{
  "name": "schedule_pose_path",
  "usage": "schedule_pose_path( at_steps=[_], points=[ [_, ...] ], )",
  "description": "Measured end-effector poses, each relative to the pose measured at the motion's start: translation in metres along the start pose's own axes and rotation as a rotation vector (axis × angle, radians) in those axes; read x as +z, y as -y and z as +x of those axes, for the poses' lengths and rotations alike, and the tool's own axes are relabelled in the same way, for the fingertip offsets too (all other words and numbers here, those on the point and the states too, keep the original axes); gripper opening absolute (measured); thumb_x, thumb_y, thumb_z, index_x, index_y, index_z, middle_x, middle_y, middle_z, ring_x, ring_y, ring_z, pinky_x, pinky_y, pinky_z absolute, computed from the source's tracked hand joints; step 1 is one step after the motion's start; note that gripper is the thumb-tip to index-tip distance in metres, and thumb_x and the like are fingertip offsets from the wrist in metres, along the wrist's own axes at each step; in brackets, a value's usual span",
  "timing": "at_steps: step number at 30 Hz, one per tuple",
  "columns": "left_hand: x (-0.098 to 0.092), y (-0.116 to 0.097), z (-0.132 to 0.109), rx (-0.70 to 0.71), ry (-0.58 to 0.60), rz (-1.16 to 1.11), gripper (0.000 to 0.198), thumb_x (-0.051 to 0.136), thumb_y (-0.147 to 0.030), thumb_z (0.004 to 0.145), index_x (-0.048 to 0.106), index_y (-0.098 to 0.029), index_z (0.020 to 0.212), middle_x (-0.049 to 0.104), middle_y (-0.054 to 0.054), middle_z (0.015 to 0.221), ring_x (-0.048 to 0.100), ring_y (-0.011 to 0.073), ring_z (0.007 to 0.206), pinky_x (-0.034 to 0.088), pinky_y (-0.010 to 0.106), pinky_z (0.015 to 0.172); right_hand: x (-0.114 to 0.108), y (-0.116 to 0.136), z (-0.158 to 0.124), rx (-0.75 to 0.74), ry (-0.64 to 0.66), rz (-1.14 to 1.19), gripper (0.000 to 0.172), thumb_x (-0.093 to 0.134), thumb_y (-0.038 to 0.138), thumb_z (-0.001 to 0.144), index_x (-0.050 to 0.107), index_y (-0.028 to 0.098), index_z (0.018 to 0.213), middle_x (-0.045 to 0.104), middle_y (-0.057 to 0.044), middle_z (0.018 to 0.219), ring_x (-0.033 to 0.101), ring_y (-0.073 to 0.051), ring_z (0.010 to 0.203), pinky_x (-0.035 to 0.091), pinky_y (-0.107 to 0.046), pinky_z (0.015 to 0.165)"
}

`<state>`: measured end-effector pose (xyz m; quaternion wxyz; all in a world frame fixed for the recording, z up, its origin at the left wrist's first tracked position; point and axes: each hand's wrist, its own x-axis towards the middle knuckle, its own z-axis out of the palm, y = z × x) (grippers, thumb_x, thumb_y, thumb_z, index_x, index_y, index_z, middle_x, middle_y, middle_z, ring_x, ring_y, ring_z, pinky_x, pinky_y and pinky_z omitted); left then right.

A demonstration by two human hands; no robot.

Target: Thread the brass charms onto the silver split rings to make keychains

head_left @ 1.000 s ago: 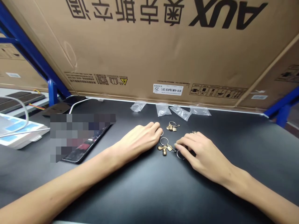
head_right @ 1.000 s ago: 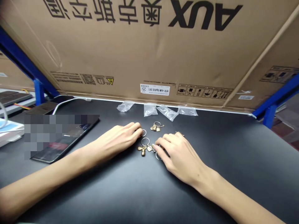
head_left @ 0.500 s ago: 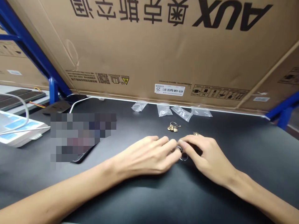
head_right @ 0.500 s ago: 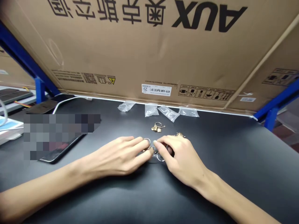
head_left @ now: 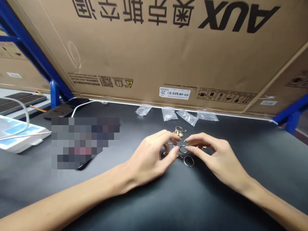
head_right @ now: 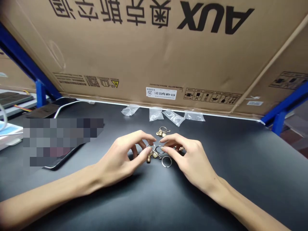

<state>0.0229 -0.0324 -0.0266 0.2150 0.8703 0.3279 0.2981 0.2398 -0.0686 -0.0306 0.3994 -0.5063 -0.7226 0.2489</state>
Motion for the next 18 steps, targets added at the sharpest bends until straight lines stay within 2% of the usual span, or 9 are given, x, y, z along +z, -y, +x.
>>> schedule_pose_path(
  at_steps=[2, 5, 8, 12, 14, 18],
  points=[
    [0.001, -0.001, 0.002, -0.091, 0.040, -0.121, 0.016, 0.053, -0.025, 0.093, 0.064, -0.020, 0.104, 0.065, 0.002, 0.097, 0.059, 0.0092, 0.069, 0.049, 0.019, 0.059, 0.001, 0.001, -0.003, -0.114, -0.030, -0.094, 0.009, 0.063, 0.025, 0.090, 0.069, 0.025, 0.098, 0.075, 0.000, 0.091, 0.069, -0.017, 0.078, 0.056, -0.029, 0.075],
    [0.002, -0.003, 0.003, -0.156, 0.099, -0.215, 0.016, 0.055, -0.027, 0.092, 0.069, -0.020, 0.091, 0.063, 0.001, 0.092, 0.054, 0.0089, 0.067, 0.045, 0.018, 0.053, 0.002, 0.002, -0.005, -0.227, -0.065, -0.174, 0.010, 0.062, 0.020, 0.090, 0.067, 0.025, 0.098, 0.075, 0.001, 0.089, 0.069, -0.016, 0.075, 0.056, -0.028, 0.074],
    [0.003, -0.006, 0.003, -0.223, 0.083, -0.321, 0.018, 0.056, -0.031, 0.092, 0.070, -0.019, 0.091, 0.065, 0.002, 0.092, 0.055, 0.0090, 0.065, 0.047, 0.019, 0.053, 0.001, 0.001, -0.003, -0.173, -0.061, -0.183, 0.010, 0.064, 0.022, 0.090, 0.068, 0.025, 0.099, 0.075, 0.001, 0.091, 0.070, -0.016, 0.077, 0.057, -0.028, 0.076],
    [0.006, -0.007, 0.002, -0.259, 0.101, -0.373, 0.018, 0.058, -0.031, 0.091, 0.071, -0.019, 0.091, 0.067, 0.003, 0.095, 0.059, 0.0086, 0.064, 0.050, 0.019, 0.054, -0.002, 0.000, -0.001, -0.081, -0.033, -0.166, 0.008, 0.065, 0.024, 0.090, 0.073, 0.026, 0.090, 0.076, 0.003, 0.088, 0.070, -0.016, 0.077, 0.056, -0.026, 0.074],
    [0.006, -0.007, 0.002, -0.249, 0.141, -0.372, 0.018, 0.057, -0.029, 0.091, 0.071, -0.019, 0.089, 0.067, 0.003, 0.093, 0.061, 0.0087, 0.064, 0.049, 0.019, 0.053, -0.002, 0.000, 0.000, -0.111, -0.044, -0.173, 0.010, 0.065, 0.021, 0.089, 0.073, 0.026, 0.090, 0.076, 0.003, 0.086, 0.070, -0.015, 0.076, 0.056, -0.027, 0.074],
    [0.004, -0.010, 0.002, -0.214, 0.218, -0.388, 0.020, 0.054, -0.027, 0.093, 0.072, -0.019, 0.087, 0.068, 0.004, 0.096, 0.061, 0.0090, 0.065, 0.051, 0.020, 0.058, -0.001, 0.000, -0.002, -0.291, -0.053, -0.221, 0.011, 0.062, 0.020, 0.091, 0.072, 0.024, 0.093, 0.077, 0.000, 0.087, 0.070, -0.018, 0.077, 0.055, -0.032, 0.073]
  ],
)
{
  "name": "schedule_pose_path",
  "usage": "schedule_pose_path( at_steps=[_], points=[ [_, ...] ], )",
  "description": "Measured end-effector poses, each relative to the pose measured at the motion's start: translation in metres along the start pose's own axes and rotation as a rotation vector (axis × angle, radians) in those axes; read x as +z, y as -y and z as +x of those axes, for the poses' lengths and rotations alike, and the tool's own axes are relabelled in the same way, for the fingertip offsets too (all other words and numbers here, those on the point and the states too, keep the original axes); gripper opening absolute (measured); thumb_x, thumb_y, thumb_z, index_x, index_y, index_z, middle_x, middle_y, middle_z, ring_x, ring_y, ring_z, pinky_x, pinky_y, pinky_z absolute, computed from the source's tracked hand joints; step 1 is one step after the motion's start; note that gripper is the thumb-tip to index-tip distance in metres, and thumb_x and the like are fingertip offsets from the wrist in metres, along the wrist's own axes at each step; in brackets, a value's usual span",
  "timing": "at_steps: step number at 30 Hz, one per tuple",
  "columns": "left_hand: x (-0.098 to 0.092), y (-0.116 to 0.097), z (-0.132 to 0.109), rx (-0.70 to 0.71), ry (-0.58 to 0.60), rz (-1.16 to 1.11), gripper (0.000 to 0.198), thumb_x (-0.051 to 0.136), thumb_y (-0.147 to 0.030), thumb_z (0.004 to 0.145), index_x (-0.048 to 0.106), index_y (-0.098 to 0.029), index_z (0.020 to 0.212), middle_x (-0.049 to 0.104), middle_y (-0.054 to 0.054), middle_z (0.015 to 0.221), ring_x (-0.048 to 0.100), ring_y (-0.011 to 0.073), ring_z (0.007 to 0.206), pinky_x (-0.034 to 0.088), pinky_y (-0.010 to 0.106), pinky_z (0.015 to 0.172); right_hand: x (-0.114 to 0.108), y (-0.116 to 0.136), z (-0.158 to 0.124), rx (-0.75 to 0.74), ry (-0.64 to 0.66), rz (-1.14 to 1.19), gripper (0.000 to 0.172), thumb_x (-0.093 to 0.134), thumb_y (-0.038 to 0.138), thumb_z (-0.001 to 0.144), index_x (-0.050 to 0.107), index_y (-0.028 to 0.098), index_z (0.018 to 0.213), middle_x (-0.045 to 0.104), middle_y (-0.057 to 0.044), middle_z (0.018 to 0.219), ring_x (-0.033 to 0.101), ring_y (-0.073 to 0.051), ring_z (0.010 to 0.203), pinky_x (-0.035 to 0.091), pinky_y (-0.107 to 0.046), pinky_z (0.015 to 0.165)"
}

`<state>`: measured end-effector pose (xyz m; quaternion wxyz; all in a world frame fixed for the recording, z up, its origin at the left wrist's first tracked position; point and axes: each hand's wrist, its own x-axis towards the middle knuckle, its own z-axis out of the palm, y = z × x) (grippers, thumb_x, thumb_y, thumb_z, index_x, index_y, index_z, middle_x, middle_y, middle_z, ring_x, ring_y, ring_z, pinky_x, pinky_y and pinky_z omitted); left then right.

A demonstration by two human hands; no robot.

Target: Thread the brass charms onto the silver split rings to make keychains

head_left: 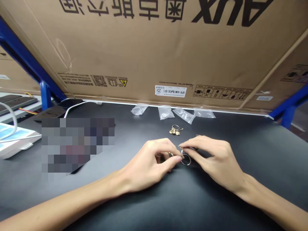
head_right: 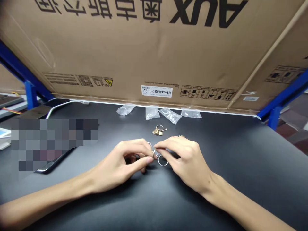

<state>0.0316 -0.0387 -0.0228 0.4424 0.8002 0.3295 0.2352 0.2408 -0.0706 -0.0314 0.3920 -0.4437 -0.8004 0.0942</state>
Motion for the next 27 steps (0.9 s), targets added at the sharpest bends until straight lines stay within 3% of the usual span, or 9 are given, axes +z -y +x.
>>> schedule_pose_path(
  at_steps=[12, 17, 19, 24, 27],
  points=[
    [0.001, -0.002, -0.002, 0.056, -0.002, 0.034, 0.018, 0.055, -0.020, 0.089, 0.071, -0.018, 0.082, 0.068, 0.002, 0.092, 0.059, 0.0096, 0.068, 0.045, 0.021, 0.056, 0.001, -0.001, -0.003, -0.086, 0.002, 0.006, 0.012, 0.063, 0.015, 0.091, 0.071, 0.022, 0.095, 0.075, 0.000, 0.084, 0.067, -0.016, 0.073, 0.051, -0.033, 0.073],
    [0.003, 0.001, -0.001, 0.071, -0.091, 0.061, 0.012, 0.058, -0.011, 0.080, 0.068, -0.017, 0.076, 0.064, 0.000, 0.082, 0.057, 0.0083, 0.063, 0.044, 0.019, 0.053, 0.000, -0.001, -0.002, -0.118, 0.003, 0.043, 0.014, 0.063, 0.014, 0.090, 0.071, 0.022, 0.097, 0.076, -0.001, 0.089, 0.070, -0.017, 0.078, 0.054, -0.032, 0.073],
    [0.002, 0.002, 0.000, 0.093, -0.144, 0.091, 0.012, 0.058, -0.011, 0.080, 0.068, -0.017, 0.077, 0.063, 0.000, 0.081, 0.056, 0.0082, 0.064, 0.044, 0.019, 0.053, -0.006, -0.002, 0.001, -0.067, -0.048, 0.015, 0.012, 0.064, 0.017, 0.090, 0.073, 0.024, 0.095, 0.077, 0.000, 0.089, 0.071, -0.018, 0.078, 0.056, -0.031, 0.072],
    [-0.004, 0.009, 0.001, 0.064, -0.235, 0.090, 0.016, 0.054, -0.025, 0.091, 0.067, -0.017, 0.086, 0.061, 0.004, 0.106, 0.062, 0.0054, 0.062, 0.050, 0.017, 0.052, -0.023, -0.010, 0.007, 0.083, -0.245, -0.190, 0.011, 0.066, 0.033, 0.089, 0.075, 0.027, 0.086, 0.077, 0.000, 0.081, 0.070, -0.020, 0.066, 0.055, -0.033, 0.062],
    [-0.006, 0.013, 0.002, 0.051, -0.254, 0.068, 0.016, 0.055, -0.025, 0.091, 0.066, -0.016, 0.086, 0.058, 0.007, 0.124, 0.062, 0.0028, 0.054, 0.053, 0.018, 0.051, -0.029, -0.016, 0.007, 0.039, -0.162, -0.338, 0.023, 0.063, 0.038, 0.091, 0.073, 0.024, 0.076, 0.075, -0.001, 0.070, 0.065, -0.017, 0.057, 0.049, -0.031, 0.055]
  ],
)
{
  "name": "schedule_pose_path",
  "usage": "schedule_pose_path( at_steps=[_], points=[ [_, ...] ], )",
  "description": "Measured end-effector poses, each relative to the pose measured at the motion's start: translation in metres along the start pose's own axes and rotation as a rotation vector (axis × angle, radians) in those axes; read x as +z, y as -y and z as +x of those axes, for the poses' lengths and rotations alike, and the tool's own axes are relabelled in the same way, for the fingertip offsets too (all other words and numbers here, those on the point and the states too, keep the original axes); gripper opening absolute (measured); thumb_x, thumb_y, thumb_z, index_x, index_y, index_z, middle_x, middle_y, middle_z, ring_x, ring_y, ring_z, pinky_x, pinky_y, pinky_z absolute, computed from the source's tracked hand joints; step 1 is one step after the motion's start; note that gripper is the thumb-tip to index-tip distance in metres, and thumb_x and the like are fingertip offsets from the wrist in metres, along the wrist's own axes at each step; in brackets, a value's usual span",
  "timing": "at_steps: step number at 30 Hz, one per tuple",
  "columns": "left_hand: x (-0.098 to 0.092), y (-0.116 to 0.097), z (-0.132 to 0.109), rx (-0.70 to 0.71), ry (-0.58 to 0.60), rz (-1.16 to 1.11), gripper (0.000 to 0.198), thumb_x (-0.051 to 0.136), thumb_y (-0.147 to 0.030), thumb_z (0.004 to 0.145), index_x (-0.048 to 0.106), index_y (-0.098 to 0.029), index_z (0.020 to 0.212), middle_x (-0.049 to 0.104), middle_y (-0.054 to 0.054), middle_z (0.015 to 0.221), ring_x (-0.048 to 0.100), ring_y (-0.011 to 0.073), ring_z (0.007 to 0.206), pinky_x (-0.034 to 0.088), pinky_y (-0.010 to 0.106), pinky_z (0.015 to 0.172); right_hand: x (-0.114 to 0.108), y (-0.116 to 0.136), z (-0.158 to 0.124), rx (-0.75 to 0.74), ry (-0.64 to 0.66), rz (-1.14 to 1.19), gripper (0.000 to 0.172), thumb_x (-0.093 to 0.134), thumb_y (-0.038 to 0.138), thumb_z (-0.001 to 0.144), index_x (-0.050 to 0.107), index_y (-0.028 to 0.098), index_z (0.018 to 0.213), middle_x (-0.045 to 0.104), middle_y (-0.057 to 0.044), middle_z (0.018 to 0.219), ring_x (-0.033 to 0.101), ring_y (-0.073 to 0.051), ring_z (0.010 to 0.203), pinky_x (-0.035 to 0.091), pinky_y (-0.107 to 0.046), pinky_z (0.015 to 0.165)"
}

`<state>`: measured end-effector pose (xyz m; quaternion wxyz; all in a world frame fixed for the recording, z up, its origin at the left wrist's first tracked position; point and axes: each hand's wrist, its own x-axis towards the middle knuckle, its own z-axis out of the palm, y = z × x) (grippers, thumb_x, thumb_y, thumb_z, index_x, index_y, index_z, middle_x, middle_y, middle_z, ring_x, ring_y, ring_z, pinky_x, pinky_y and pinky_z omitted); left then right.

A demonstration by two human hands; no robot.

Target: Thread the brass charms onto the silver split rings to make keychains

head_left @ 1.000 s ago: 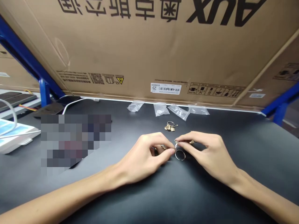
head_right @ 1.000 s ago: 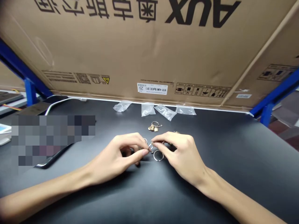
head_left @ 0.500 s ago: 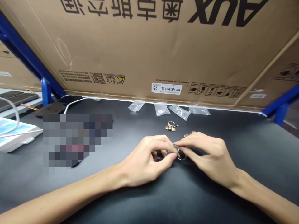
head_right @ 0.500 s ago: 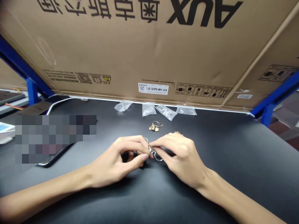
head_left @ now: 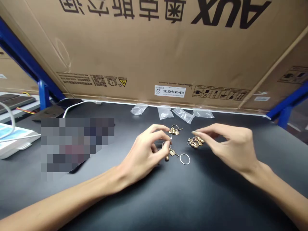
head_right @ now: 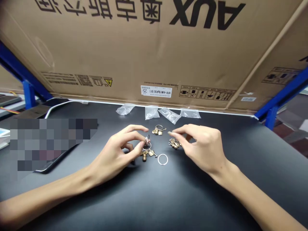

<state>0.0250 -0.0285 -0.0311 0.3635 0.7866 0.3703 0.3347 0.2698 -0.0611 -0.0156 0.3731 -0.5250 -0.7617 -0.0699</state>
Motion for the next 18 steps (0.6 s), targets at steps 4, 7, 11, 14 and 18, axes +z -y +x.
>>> schedule_pose_path(
  at_steps=[4, 7, 11, 14, 18],
  points=[
    [0.001, 0.002, 0.003, 0.000, -0.017, -0.050, 0.011, 0.056, -0.019, 0.089, 0.065, -0.015, 0.083, 0.067, 0.006, 0.114, 0.069, 0.0094, 0.068, 0.059, 0.020, 0.059, 0.001, -0.008, -0.001, -0.149, 0.296, -0.177, 0.024, 0.058, 0.039, 0.094, 0.073, 0.023, 0.085, 0.073, -0.001, 0.077, 0.065, -0.016, 0.061, 0.042, -0.029, 0.054],
    [0.002, 0.002, 0.004, 0.018, -0.030, -0.080, 0.010, 0.058, -0.017, 0.087, 0.065, -0.014, 0.082, 0.067, 0.006, 0.113, 0.070, 0.0106, 0.070, 0.061, 0.023, 0.063, 0.005, -0.013, -0.003, -0.244, 0.442, -0.318, 0.020, 0.055, 0.033, 0.095, 0.072, 0.025, 0.103, 0.073, -0.002, 0.091, 0.068, -0.018, 0.076, 0.040, -0.028, 0.055],
    [0.004, 0.001, 0.003, 0.070, -0.054, -0.043, 0.009, 0.059, -0.015, 0.085, 0.067, -0.014, 0.081, 0.067, 0.007, 0.113, 0.069, 0.0119, 0.075, 0.062, 0.024, 0.065, 0.011, -0.014, -0.007, -0.302, 0.458, -0.409, 0.024, 0.049, 0.024, 0.098, 0.072, 0.022, 0.103, 0.072, -0.004, 0.091, 0.067, -0.018, 0.074, 0.035, -0.029, 0.052],
    [0.005, 0.002, 0.002, 0.127, -0.041, 0.004, 0.010, 0.059, -0.011, 0.084, 0.067, -0.014, 0.080, 0.067, 0.007, 0.110, 0.068, 0.0120, 0.078, 0.061, 0.023, 0.067, 0.013, -0.012, -0.010, -0.335, 0.447, -0.451, 0.024, 0.049, 0.019, 0.097, 0.072, 0.020, 0.101, 0.072, -0.006, 0.090, 0.065, -0.019, 0.072, 0.032, -0.030, 0.050],
    [0.005, 0.001, 0.002, 0.183, -0.041, 0.054, 0.011, 0.059, -0.006, 0.080, 0.067, -0.013, 0.078, 0.069, 0.007, 0.107, 0.067, 0.0104, 0.074, 0.061, 0.022, 0.066, 0.013, -0.009, -0.013, -0.367, 0.425, -0.445, 0.024, 0.048, 0.015, 0.096, 0.072, 0.018, 0.094, 0.073, -0.007, 0.089, 0.066, -0.019, 0.075, 0.034, -0.030, 0.053]
  ],
)
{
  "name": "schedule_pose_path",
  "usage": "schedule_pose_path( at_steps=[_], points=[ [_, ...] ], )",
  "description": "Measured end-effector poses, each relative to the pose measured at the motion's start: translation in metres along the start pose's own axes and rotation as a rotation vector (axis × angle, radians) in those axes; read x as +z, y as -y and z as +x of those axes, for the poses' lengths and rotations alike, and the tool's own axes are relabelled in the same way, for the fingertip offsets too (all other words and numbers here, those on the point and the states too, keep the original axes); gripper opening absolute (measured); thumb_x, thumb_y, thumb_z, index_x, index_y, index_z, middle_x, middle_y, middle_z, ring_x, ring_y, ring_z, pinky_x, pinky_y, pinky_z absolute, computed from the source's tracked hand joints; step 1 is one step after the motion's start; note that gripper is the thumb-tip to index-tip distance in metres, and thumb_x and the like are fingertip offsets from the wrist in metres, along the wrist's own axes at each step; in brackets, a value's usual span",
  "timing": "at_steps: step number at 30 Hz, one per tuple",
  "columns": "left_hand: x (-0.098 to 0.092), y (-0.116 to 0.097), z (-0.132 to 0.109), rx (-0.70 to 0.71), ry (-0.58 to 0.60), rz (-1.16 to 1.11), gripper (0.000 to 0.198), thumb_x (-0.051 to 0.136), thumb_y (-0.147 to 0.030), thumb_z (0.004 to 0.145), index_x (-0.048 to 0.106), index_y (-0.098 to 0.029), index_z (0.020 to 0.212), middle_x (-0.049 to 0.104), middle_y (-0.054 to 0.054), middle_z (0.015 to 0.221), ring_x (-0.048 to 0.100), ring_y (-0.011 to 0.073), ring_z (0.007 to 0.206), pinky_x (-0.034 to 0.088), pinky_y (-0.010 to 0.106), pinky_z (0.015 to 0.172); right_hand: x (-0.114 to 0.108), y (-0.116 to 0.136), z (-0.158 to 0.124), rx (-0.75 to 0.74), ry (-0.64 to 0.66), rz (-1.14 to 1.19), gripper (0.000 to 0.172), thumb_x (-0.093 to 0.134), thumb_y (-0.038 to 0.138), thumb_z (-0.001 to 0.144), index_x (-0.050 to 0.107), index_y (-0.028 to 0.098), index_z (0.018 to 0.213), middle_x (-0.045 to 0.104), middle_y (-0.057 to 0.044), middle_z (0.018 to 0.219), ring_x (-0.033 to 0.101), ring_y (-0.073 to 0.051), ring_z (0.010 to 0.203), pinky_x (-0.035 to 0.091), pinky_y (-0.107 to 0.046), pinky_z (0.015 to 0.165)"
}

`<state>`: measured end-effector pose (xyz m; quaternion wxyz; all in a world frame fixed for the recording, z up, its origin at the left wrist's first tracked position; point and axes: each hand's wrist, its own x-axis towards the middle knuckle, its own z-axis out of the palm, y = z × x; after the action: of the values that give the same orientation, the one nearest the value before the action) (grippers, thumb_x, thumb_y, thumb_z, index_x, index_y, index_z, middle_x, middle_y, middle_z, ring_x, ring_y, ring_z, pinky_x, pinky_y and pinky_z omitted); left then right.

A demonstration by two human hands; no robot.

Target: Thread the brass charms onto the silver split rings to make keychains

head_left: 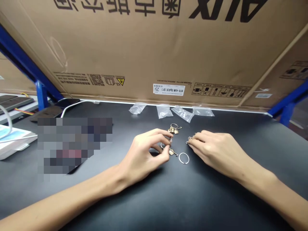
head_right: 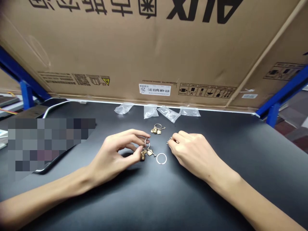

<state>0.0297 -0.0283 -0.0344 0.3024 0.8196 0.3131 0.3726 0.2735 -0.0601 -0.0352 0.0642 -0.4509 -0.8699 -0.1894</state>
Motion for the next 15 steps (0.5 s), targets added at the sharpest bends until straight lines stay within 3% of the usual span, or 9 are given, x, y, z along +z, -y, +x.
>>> schedule_pose_path(
  at_steps=[3, 6, 10, 15],
  points=[
    [0.000, -0.001, 0.000, 0.046, -0.021, 0.022, 0.013, 0.059, -0.003, 0.076, 0.067, -0.014, 0.075, 0.070, 0.006, 0.103, 0.067, 0.0106, 0.074, 0.060, 0.021, 0.066, -0.002, 0.003, 0.001, 0.046, -0.059, 0.082, 0.023, 0.048, 0.020, 0.097, 0.071, 0.018, 0.095, 0.073, -0.006, 0.092, 0.066, -0.019, 0.076, 0.038, -0.029, 0.056],
    [0.001, -0.002, -0.001, 0.071, -0.026, 0.035, 0.013, 0.060, -0.003, 0.074, 0.068, -0.013, 0.074, 0.070, 0.007, 0.102, 0.066, 0.0104, 0.071, 0.060, 0.022, 0.065, -0.005, 0.007, 0.005, 0.198, -0.069, 0.366, 0.017, 0.054, 0.026, 0.095, 0.070, 0.022, 0.094, 0.073, -0.002, 0.091, 0.066, -0.016, 0.074, 0.044, -0.027, 0.061],
    [0.002, -0.001, -0.003, 0.096, -0.013, 0.063, 0.012, 0.059, -0.004, 0.075, 0.067, -0.013, 0.073, 0.068, 0.006, 0.101, 0.064, 0.0091, 0.067, 0.058, 0.022, 0.063, -0.009, 0.014, 0.011, 0.394, 0.013, 0.780, 0.014, 0.059, 0.031, 0.091, 0.071, 0.024, 0.090, 0.073, 0.000, 0.084, 0.065, -0.015, 0.068, 0.049, -0.025, 0.061],
    [0.003, -0.001, -0.003, 0.117, -0.010, 0.079, 0.012, 0.059, -0.005, 0.075, 0.064, -0.014, 0.070, 0.067, 0.006, 0.099, 0.064, 0.0091, 0.068, 0.056, 0.022, 0.064, -0.008, 0.016, 0.011, 0.507, 0.110, 1.086, 0.022, 0.059, 0.041, 0.090, 0.072, 0.023, 0.094, 0.075, -0.001, 0.089, 0.069, -0.017, 0.072, 0.055, -0.027, 0.065]
  ],
)
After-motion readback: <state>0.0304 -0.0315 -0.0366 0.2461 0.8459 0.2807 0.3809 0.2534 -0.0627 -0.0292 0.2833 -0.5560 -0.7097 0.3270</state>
